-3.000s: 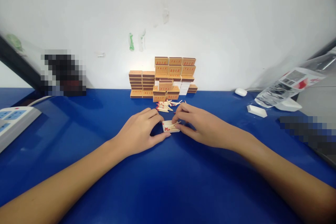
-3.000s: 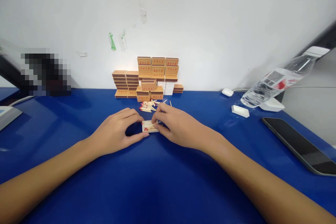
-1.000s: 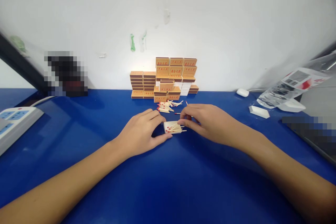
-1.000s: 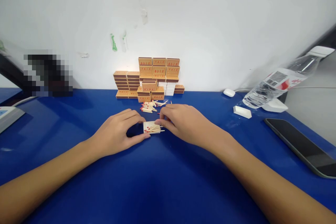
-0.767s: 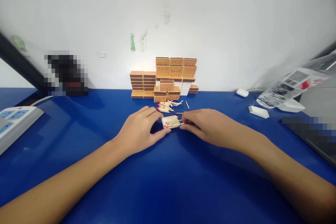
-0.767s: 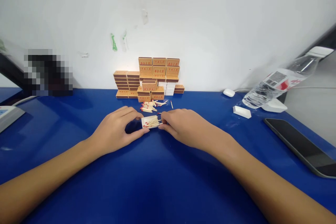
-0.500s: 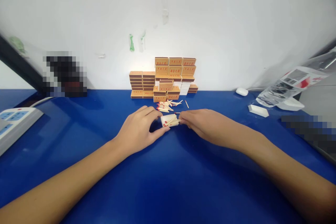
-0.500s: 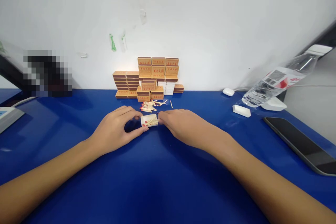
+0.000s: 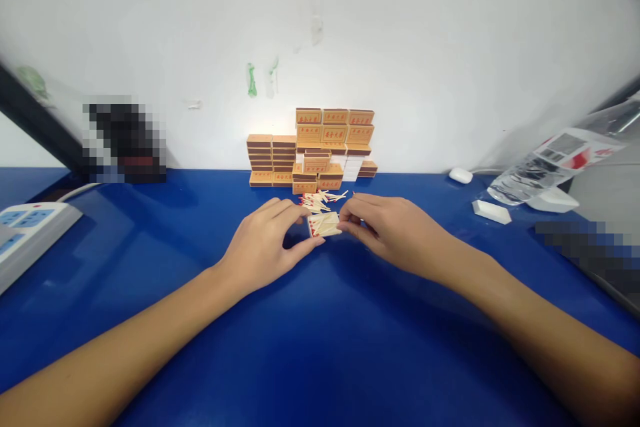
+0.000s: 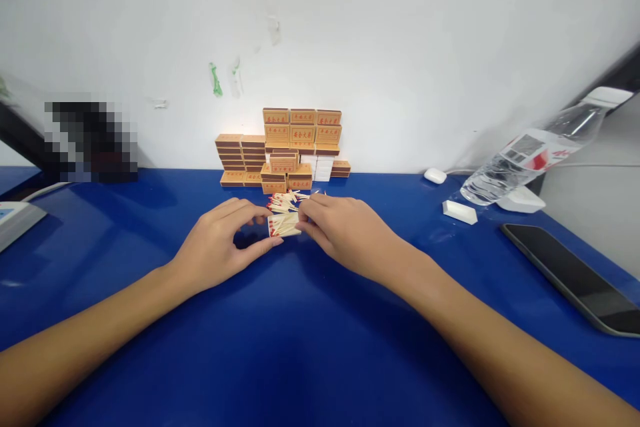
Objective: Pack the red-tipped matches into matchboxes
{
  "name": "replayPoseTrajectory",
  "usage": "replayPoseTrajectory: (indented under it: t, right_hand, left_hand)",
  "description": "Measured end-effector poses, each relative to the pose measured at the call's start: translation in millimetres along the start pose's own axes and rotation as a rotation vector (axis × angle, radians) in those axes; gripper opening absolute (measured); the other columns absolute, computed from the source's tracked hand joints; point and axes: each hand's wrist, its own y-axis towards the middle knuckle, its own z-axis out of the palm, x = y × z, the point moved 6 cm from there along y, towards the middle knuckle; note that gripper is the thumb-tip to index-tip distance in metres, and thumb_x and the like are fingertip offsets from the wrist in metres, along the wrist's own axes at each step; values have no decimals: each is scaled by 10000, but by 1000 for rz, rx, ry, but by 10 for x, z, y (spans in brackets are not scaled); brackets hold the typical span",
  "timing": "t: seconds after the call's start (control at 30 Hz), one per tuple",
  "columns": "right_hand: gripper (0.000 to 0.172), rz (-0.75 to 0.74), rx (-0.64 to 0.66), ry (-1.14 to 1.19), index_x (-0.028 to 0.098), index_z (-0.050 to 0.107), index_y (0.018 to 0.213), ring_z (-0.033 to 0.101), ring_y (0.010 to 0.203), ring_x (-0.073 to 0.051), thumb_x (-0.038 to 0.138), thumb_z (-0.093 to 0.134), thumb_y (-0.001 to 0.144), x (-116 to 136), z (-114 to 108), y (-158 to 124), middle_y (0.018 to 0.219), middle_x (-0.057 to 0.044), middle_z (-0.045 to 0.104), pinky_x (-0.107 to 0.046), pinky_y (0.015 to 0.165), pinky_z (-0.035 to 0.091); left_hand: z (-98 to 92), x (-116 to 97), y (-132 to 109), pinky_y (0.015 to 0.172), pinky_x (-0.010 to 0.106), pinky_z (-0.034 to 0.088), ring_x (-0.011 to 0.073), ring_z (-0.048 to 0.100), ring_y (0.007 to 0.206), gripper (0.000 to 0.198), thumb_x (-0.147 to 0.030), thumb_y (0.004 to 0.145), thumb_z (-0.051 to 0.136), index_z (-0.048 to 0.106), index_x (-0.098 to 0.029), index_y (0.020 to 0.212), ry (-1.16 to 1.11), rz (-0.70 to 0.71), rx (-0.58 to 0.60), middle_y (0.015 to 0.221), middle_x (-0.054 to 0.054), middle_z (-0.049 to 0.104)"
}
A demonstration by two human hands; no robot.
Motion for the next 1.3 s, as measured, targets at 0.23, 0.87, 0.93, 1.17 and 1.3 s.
replayPoseTrajectory:
  t: [0.23,0.87,0.93,1.17,1.3]
  right_hand:
    - [82,-1,-23,120,200,627,973,630,780,-174,187,560,1019,1,78,19,941,-52,690,-286,699,452]
    - [72,-17,36,214,192,650,990,563,755,-152,192,580,1010,56,127,6,905,-28,661,-282,693,400]
    - [84,-19,46,221,193,652,980,564,761,-150,224,588,1023,54,144,5,912,-25,659,-283,700,404]
    - [164,-19,94,146,185,623,894,564,734,-148,260,582,1034,57,171,-2,893,-25,648,-294,689,396]
    - [112,-36,47,126,179,626,947,588,757,-154,222,566,1032,83,183,-2,920,-35,658,-290,700,407]
  left_hand:
    - [1,-16,-7,815,388,553,226,645,888,282,-416,981,715,667,-186,1137,-65,57,18,1000,61,740]
    - [79,20,8,939,450,537,265,628,1040,336,-419,869,840,669,-194,1050,-133,12,113,1061,55,738]
    - [73,-7,11,945,454,531,267,623,1047,327,-398,879,833,658,-186,1056,-127,45,120,1078,62,732]
    - [72,-38,8,928,451,538,268,619,1024,325,-409,904,806,646,-182,1073,-126,82,131,1074,70,721]
    - [68,-68,0,927,448,538,270,620,1023,317,-405,915,793,639,-179,1077,-115,118,121,1068,75,718]
